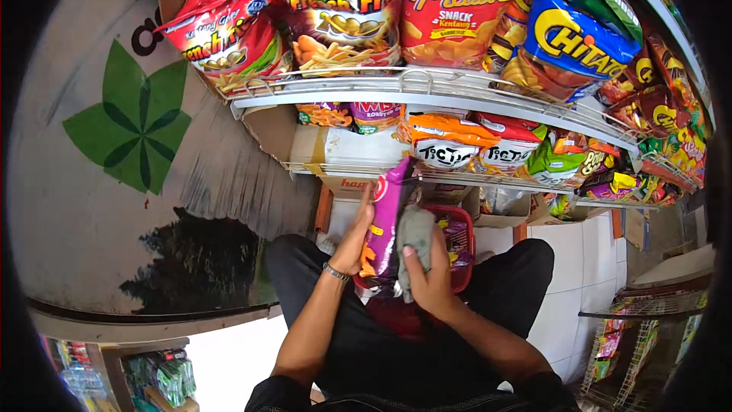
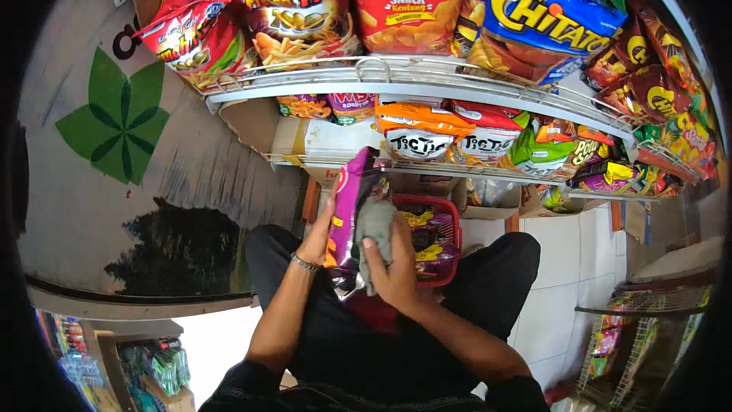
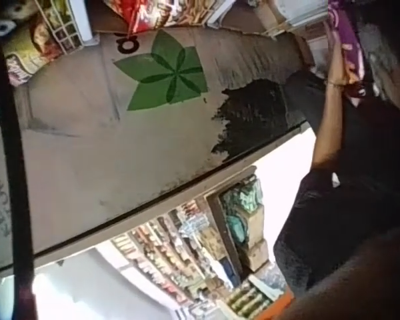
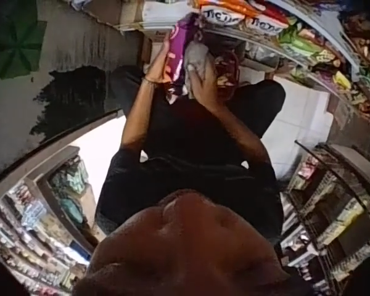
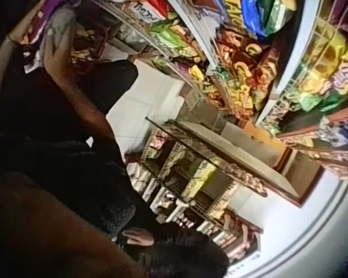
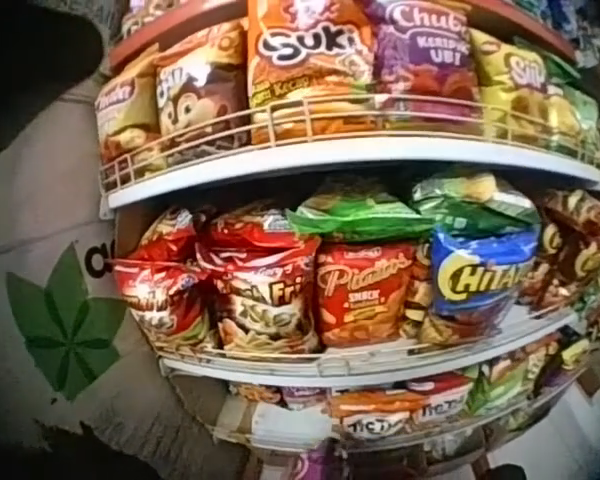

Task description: Organizing and stocking snack bags on grocery store shelves.

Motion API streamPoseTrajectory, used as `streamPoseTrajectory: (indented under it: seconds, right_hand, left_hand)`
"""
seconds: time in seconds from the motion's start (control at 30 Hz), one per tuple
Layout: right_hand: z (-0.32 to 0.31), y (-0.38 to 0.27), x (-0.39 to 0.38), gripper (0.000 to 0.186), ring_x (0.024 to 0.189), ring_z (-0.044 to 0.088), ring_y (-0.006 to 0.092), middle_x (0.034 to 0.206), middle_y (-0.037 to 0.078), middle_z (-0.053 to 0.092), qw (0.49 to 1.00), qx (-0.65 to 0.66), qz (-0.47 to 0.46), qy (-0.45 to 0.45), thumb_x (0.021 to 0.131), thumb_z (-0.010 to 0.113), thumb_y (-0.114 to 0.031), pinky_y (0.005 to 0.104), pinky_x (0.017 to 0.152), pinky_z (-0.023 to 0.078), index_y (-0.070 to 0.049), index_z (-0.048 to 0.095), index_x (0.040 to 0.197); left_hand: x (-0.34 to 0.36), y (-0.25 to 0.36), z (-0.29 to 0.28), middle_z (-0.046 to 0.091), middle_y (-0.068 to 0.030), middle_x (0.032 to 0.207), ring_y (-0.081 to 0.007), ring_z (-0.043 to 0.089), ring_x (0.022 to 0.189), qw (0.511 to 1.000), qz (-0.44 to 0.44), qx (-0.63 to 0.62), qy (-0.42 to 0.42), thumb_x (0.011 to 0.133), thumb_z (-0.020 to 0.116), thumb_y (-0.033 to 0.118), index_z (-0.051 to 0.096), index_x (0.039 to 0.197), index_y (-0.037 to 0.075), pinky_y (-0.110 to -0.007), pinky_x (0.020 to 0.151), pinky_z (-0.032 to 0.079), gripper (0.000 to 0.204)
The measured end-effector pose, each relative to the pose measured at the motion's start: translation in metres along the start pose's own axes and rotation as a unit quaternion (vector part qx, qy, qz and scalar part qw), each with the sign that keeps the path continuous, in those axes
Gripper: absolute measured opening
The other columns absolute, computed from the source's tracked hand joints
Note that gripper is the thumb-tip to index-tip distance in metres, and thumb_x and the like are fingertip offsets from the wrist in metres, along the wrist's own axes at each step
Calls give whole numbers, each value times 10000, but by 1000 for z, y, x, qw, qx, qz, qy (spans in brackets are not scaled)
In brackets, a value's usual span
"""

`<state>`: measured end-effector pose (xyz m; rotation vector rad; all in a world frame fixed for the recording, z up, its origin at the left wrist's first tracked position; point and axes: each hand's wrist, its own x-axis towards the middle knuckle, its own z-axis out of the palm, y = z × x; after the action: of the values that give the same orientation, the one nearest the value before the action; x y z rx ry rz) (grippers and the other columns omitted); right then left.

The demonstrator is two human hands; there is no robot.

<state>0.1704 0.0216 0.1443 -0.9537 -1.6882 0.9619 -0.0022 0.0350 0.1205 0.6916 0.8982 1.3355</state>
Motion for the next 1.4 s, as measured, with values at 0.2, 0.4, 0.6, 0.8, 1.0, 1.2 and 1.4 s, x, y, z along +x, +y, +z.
streamPoseTrajectory:
  seconds: [0.2,0.4,0.6,0.8,1.0,1.2,1.4]
  right_hand:
    - [-29,-14,45,504,1325,380,438,1389,241,447,922,-245,-292,-70,656,726,-181,602,1063,273,21,597,1098]
    - [-21,8,44,408,1296,421,444,1366,283,451,969,-171,-150,95,882,587,-64,474,1080,334,113,485,1235]
    - [-18,3,10,464,1323,421,415,1374,249,463,953,-145,-260,-62,744,734,-270,546,1078,325,6,609,1094]
    - [-31,-11,42,466,1255,483,392,1315,168,541,914,-251,-319,10,654,756,-274,531,995,371,-70,630,1053]
    - [-38,-14,51,422,1092,523,388,1160,175,572,959,-175,-197,102,696,759,-152,475,928,399,21,598,1045]
    - [-40,19,47,268,977,547,344,1010,174,568,979,-106,-66,159,855,672,-82,402,885,425,58,555,1051]
    - [-15,25,33,228,934,551,123,1011,58,628,979,94,64,171,981,562,-155,280,847,444,8,566,1140]
  left_hand:
    - [-9,-15,-20,460,-119,1448,-235,496,1286,982,-127,-125,-55,960,439,609,322,1488,74,-370,1079,411,761]
    - [2,-36,-46,520,-211,1372,-341,562,1204,903,-127,-361,-197,1003,373,532,366,1452,23,-488,1036,452,679]
    - [6,-27,-22,518,-146,1391,-261,548,1229,976,-83,-163,-121,1012,369,524,431,1421,43,-403,1021,473,635]
    - [2,5,13,534,-106,1373,-211,598,1121,925,-2,365,-103,1023,463,204,450,1396,44,-355,976,499,406]
    - [-10,-40,-44,601,-161,1291,-294,601,1152,811,-284,-446,-251,962,552,429,506,1350,37,-439,1000,485,554]
    - [3,-51,-42,496,-190,1408,-334,526,1247,718,-239,-596,-268,997,394,517,395,1440,25,-485,1072,408,662]
    - [12,-75,-57,561,-147,1303,-287,547,1169,868,-116,-472,-101,1015,404,440,462,1374,55,-434,1025,440,529]
